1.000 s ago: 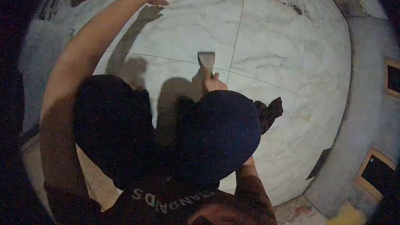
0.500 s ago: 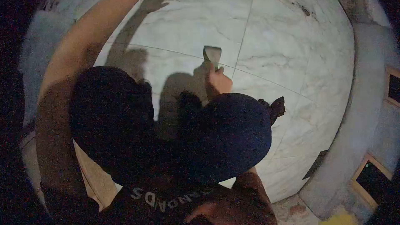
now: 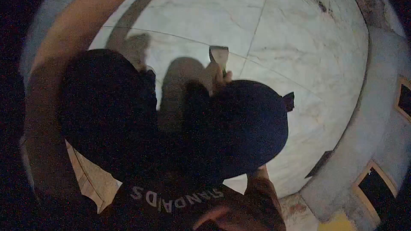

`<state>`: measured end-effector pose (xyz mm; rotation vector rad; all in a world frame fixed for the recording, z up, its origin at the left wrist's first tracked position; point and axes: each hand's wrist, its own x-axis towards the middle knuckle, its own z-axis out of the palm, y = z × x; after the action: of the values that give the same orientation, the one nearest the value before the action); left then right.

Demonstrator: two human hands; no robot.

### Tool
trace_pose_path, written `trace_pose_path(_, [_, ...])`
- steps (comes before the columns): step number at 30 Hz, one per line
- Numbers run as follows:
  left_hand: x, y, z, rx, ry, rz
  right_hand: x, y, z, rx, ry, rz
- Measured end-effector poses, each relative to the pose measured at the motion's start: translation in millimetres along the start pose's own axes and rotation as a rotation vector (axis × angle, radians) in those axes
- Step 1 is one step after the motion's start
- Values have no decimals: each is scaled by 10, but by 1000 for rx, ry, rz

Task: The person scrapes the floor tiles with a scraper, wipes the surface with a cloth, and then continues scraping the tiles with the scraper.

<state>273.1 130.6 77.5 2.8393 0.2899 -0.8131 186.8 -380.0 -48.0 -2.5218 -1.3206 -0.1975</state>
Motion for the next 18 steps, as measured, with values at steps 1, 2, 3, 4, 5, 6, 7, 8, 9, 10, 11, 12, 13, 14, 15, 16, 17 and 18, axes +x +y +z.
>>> trace_pose_path(1, [20, -5, 27, 10, 0, 2, 224, -140, -329, -87, -278, 54])
trace_pose_path(2, [14, -2, 25, 17, 0, -4, 435, -317, -503, -153, -370, 109])
trace_pose_path(3, [0, 8, 35, 23, 0, -7, 646, -494, -679, -224, -466, 158])
trace_pose_path(4, [-11, 22, 39, 27, -1, -6, 663, -520, -729, -220, -462, 159])
trace_pose_path(5, [-11, 26, 26, 32, -1, -6, 669, -545, -785, -237, -500, 163])
trace_pose_path(6, [-9, 16, 32, 28, 0, -9, 671, -553, -788, -254, -536, 162])
trace_pose_path(7, [-29, 11, 19, 24, 3, -11, 611, -520, -720, -280, -561, 167])
trace_pose_path(8, [-32, 28, 9, 23, -3, -8, 551, -486, -649, -306, -586, 172])
trace_pose_path(9, [-18, 31, 20, 24, -8, -7, 563, -524, -680, -327, -520, 102])
trace_pose_path(10, [-12, 43, 6, 26, -16, -9, 576, -551, -732, -352, -454, 33])
trace_pose_path(11, [15, 35, -4, 23, -21, -10, 626, -536, -734, -359, -456, 32])
trace_pose_path(12, [-3, 62, -28, 20, -20, -12, 681, -530, -718, -359, -429, 7])
trace_pose_path(13, [-15, 83, -62, 15, -22, -7, 715, -536, -700, -355, -403, -17])
trace_pose_path(14, [-19, 110, -94, 6, -25, -6, 687, -532, -714, -349, -399, -18])
trace_pose_path(15, [-49, 111, -104, 3, -29, -7, 613, -518, -746, -316, -407, 0])
trace_pose_path(16, [-63, 119, -125, -4, -30, -4, 565, -513, -739, -283, -417, 18])
trace_pose_path(17, [-62, 111, -147, -15, -30, -2, 542, -519, -660, -277, -418, 14])
trace_pose_path(18, [-34, 130, -192, -25, -37, 4, 512, -541, -585, -311, -349, 19])
